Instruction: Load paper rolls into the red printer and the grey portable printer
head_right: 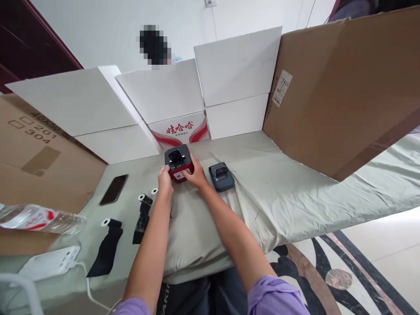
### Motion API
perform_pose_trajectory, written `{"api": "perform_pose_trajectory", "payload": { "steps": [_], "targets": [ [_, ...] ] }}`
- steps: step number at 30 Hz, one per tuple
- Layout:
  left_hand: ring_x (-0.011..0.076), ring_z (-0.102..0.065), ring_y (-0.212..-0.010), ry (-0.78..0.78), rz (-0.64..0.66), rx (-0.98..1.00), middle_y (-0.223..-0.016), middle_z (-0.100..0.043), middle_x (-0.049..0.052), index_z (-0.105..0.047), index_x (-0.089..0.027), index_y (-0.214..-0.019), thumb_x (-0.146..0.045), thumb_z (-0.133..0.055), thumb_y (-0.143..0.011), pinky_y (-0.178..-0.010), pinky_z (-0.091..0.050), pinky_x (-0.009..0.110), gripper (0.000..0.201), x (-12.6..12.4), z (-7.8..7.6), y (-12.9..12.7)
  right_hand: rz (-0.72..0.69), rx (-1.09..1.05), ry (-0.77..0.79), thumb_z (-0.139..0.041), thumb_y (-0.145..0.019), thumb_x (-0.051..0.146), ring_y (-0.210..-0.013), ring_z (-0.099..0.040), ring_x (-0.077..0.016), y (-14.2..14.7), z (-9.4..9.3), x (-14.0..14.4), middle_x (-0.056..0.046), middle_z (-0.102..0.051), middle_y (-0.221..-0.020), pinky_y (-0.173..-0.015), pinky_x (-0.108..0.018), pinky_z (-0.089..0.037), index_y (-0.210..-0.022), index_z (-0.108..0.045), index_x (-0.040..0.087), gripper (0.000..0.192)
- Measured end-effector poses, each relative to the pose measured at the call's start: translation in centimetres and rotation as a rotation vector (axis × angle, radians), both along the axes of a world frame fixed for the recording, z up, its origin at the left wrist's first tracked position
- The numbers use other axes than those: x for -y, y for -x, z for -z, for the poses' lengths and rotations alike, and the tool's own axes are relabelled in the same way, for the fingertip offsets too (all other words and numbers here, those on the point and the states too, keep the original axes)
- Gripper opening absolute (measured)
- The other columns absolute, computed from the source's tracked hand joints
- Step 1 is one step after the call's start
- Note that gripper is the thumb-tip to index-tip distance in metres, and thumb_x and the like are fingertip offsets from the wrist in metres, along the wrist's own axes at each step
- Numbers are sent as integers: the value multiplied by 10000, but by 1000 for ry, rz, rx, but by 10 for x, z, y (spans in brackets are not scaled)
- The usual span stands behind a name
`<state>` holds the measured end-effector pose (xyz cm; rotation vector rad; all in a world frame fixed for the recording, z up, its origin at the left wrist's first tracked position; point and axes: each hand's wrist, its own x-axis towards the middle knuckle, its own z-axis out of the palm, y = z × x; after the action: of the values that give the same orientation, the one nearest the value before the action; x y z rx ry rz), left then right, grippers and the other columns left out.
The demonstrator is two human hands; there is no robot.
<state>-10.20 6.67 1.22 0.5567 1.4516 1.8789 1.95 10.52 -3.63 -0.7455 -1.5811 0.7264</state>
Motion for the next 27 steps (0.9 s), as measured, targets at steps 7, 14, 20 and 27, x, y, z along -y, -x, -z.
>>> {"api": "perform_pose_trajectory", "payload": {
  "steps": [7,14,20,27],
  "targets": [
    [246,-709,-1042,178,117,-180,-1020,-748,92,-707,-125,-1107,-180,-504,-823,-982,-544,389,353,-24,-13,24,27,47,140,-725,-828,423,-1471,-472,-316,12,8,-8,-151,-524,-1551,-1237,-494,-378,-1553,-421,183,822],
    [228,-352,-1529,-64,-137,-929,-1597,-435,142,-465,-178,-1457,-250,-362,-1011,-1258,-292,378,463,28,-46,-57,48,-82,51,-607,-922,462,-1549,-335,-306,-31,-74,30,-102,-423,-1618,-1293,-540,-257,-1572,-356,269,723],
    [239,-601,-1204,-68,136,-772,-1232,-636,153,-567,-168,-1230,-214,-412,-978,-1099,-450,376,299,34,9,-126,116,-282,131,-588,-935,527,-1214,-642,-263,-155,-82,29,-88,-713,-1143,-1167,-471,-427,-1092,-651,246,328],
    [253,-618,-1169,60,343,-789,-1234,-616,136,-622,-177,-1227,-255,-480,-977,-1097,-456,401,298,18,54,-123,44,-439,580,-647,-761,665,-1241,-645,-256,-145,-8,6,-102,-687,-1274,-1178,-470,-426,-1178,-576,242,597]
  ]
}}
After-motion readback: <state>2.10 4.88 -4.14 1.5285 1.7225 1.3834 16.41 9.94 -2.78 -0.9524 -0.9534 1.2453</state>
